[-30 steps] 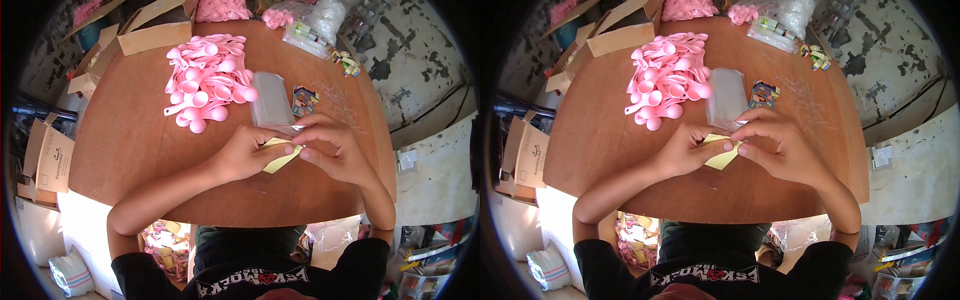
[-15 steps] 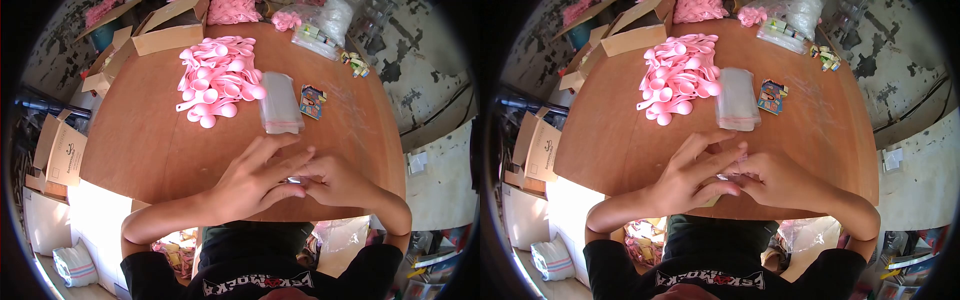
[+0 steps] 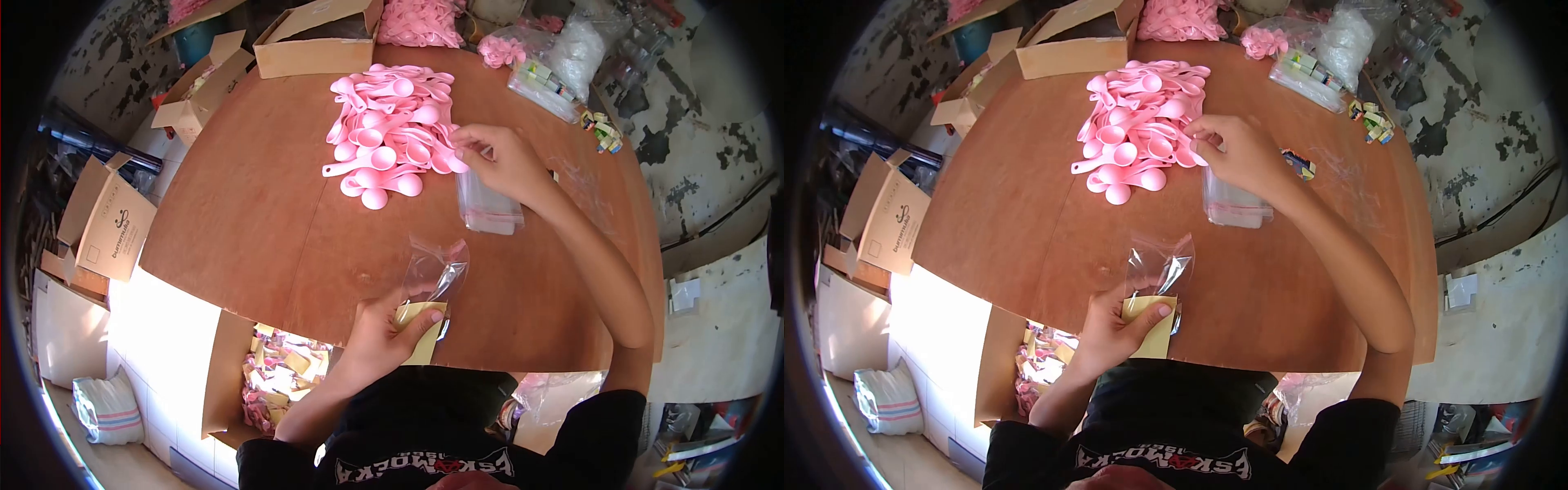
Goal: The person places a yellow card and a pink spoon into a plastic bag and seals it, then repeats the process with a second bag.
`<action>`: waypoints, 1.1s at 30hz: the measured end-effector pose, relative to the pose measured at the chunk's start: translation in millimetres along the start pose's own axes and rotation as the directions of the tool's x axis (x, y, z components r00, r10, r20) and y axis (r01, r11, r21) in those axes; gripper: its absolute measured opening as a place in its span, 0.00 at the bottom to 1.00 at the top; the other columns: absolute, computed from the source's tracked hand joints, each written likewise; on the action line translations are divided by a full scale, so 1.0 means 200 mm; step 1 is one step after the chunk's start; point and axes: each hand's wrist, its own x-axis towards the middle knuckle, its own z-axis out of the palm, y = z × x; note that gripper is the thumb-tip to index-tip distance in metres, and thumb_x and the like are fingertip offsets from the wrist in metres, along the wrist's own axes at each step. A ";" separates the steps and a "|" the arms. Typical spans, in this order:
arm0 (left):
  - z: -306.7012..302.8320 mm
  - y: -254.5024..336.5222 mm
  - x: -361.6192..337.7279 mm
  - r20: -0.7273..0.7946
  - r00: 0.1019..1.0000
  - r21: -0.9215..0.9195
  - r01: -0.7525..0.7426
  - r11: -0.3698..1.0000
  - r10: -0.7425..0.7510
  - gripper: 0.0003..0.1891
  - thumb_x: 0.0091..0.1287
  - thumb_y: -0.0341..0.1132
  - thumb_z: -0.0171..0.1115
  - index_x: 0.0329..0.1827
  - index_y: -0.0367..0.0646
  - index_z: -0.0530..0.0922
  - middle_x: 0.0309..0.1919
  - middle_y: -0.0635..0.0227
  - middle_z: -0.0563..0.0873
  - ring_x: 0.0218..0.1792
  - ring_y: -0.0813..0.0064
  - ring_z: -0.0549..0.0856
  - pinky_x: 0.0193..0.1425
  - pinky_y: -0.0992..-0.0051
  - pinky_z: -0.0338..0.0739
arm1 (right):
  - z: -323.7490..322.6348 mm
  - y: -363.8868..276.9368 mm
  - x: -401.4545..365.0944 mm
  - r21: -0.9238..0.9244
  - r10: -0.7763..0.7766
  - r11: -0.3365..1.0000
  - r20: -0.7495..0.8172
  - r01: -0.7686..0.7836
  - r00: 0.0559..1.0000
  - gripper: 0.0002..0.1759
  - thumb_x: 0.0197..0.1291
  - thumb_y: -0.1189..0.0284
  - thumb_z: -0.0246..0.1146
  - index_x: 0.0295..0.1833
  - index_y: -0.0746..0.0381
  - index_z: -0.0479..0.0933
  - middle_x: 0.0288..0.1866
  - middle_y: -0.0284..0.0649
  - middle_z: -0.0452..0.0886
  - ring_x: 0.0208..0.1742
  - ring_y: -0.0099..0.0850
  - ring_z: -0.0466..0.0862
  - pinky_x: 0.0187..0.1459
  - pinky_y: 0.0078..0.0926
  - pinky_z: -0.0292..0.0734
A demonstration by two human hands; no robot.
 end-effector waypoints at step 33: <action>-0.01 0.08 0.08 0.211 0.973 -0.090 0.115 0.989 -0.094 0.15 0.66 0.29 0.69 0.54 0.34 0.81 0.36 0.62 0.90 0.38 0.80 0.87 0.42 0.77 0.80 | -0.18 -0.21 -0.44 0.406 0.225 0.901 -0.133 -0.154 0.965 0.08 0.67 0.72 0.64 0.46 0.65 0.81 0.38 0.35 0.85 0.41 0.20 0.82 0.43 0.19 0.75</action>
